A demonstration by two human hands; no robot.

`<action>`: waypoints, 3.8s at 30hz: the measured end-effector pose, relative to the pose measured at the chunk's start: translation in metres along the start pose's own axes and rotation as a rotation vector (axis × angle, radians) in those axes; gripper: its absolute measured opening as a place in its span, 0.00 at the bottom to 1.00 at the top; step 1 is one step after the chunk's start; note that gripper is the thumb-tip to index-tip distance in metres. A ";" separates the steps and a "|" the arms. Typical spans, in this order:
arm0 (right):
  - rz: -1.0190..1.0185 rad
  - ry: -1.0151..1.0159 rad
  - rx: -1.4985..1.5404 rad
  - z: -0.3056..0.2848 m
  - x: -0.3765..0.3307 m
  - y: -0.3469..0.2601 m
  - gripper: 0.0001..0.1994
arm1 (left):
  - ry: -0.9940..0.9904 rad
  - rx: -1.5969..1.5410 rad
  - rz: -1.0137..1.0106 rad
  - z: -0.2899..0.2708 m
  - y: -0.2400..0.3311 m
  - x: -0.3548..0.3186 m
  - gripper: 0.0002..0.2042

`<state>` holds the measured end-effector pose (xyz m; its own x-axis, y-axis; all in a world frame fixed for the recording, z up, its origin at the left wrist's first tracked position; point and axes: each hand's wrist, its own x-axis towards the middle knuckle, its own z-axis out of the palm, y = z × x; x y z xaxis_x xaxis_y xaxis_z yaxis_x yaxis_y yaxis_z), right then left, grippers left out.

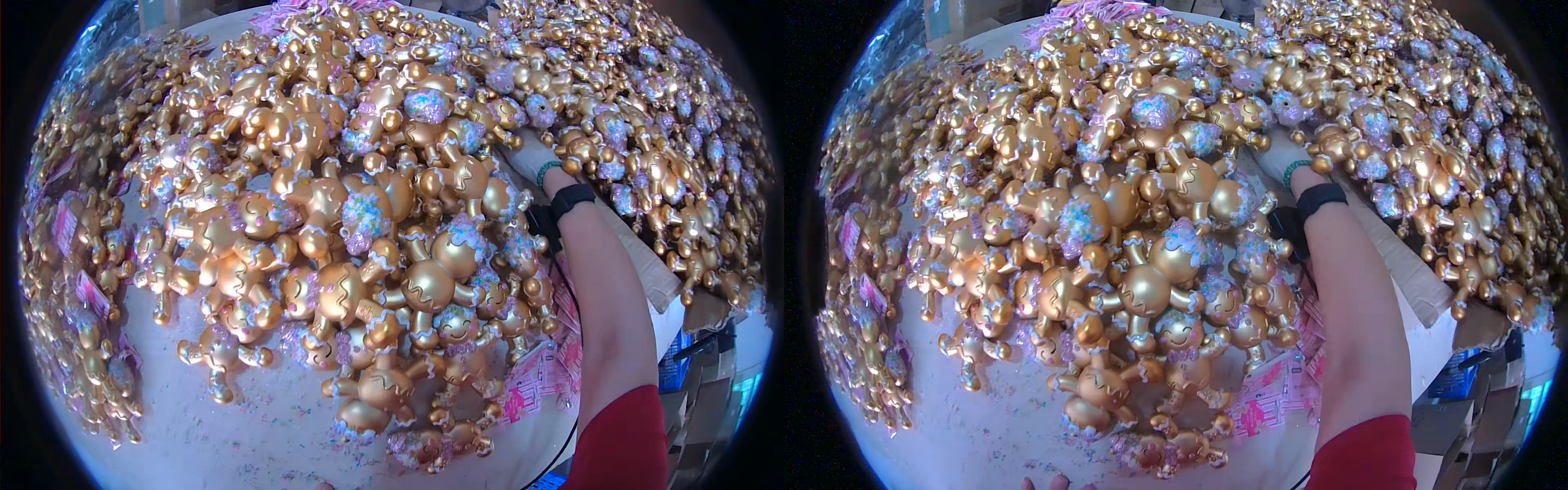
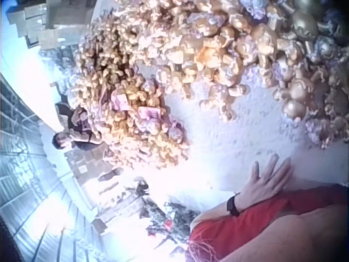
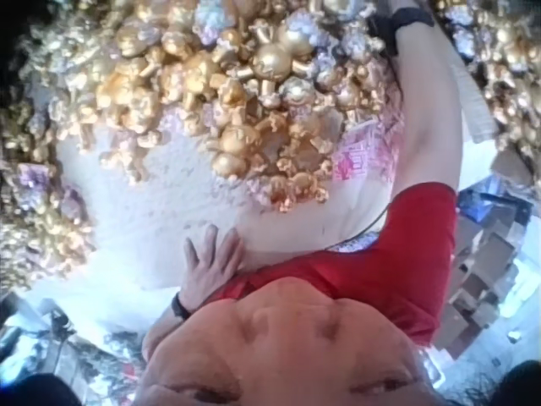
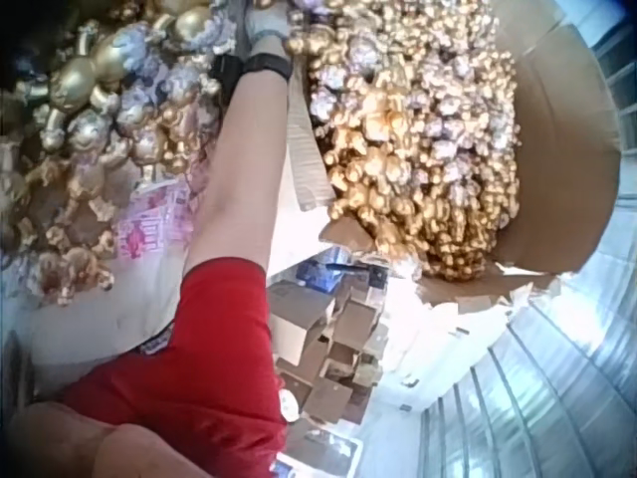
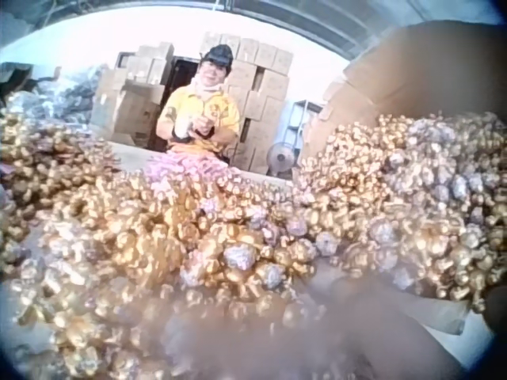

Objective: Assembling and labeling gold-colored plastic toy figures at a manufacturing workspace.

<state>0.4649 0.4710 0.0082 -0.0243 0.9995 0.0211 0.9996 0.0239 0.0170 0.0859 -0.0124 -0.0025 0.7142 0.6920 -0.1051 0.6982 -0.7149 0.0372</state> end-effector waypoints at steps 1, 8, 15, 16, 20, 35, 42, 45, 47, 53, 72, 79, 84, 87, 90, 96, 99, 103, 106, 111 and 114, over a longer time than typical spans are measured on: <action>-0.003 -0.048 0.053 0.001 0.001 0.011 0.24 | 0.010 -0.005 0.002 0.000 -0.001 0.000 0.23; 0.009 -0.301 0.474 -0.044 -0.050 0.011 0.16 | 0.061 0.011 -0.004 0.009 0.004 -0.003 0.24; -0.025 -0.440 0.840 -0.089 -0.074 0.027 0.20 | 0.012 -0.105 -0.004 0.013 -0.001 -0.002 0.24; -0.101 -0.472 0.771 -0.101 -0.074 0.038 0.23 | 0.001 -0.100 0.011 0.010 -0.002 -0.003 0.23; -0.020 -0.402 0.654 -0.104 -0.128 -0.015 0.25 | 0.015 -0.176 -0.015 0.017 -0.001 -0.015 0.20; 0.041 -0.162 0.030 -0.117 -0.153 0.020 0.24 | 0.080 -0.158 0.034 0.027 -0.009 -0.024 0.19; -0.178 0.028 -0.201 -0.040 -0.162 0.009 0.27 | 0.091 -0.214 0.015 0.037 -0.015 -0.031 0.19; -0.186 0.044 -0.315 -0.038 -0.169 0.006 0.29 | 0.112 -0.170 0.008 0.029 -0.008 -0.028 0.19; -0.159 0.084 -0.328 -0.031 -0.178 -0.002 0.26 | 0.132 -0.166 -0.006 0.032 -0.004 -0.033 0.20; -0.050 0.048 -0.326 -0.026 -0.172 -0.006 0.21 | 0.063 -0.184 -0.054 0.018 -0.007 -0.025 0.24; -0.285 -0.402 0.412 -0.107 -0.176 0.006 0.21 | 0.046 -0.230 -0.088 -0.006 0.003 -0.025 0.30; -0.038 -0.678 0.991 -0.121 -0.197 -0.006 0.14 | 0.082 -0.197 -0.085 -0.009 0.008 -0.026 0.37; -0.146 -0.702 1.086 -0.132 -0.219 0.000 0.24 | 0.062 -0.209 -0.082 -0.024 0.016 -0.016 0.37; -0.246 -0.808 1.406 -0.125 -0.212 0.017 0.26 | 0.134 -0.271 0.044 -0.039 0.023 0.007 0.37; -0.170 -0.648 1.449 -0.134 -0.225 0.004 0.25 | 0.256 -0.431 0.165 -0.053 0.027 0.050 0.35; -0.245 -0.942 1.707 -0.108 -0.184 0.044 0.11 | 0.275 -0.517 0.397 -0.083 0.048 0.166 0.36; -0.261 -0.548 1.376 -0.140 -0.220 -0.018 0.14 | 0.302 -0.426 0.450 -0.079 0.053 0.211 0.37; -0.240 -0.686 1.586 -0.134 -0.224 -0.015 0.21 | 0.443 -0.357 0.470 -0.073 0.063 0.270 0.28; -0.260 -0.629 1.477 -0.142 -0.236 -0.020 0.21 | 0.400 -0.339 0.507 -0.073 0.054 0.306 0.20; -0.211 -0.631 1.793 -0.142 -0.223 -0.017 0.21 | 0.559 -0.613 0.585 -0.072 0.055 0.337 0.13; -0.213 -0.573 1.991 -0.150 -0.212 -0.009 0.21 | 0.729 -0.518 0.638 -0.075 0.058 0.347 0.13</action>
<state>0.4588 0.2558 0.1535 -0.5003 0.8618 -0.0840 -0.3555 -0.2930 -0.8876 0.3775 0.1939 0.0378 0.6898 0.2245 0.6883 0.0039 -0.9518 0.3066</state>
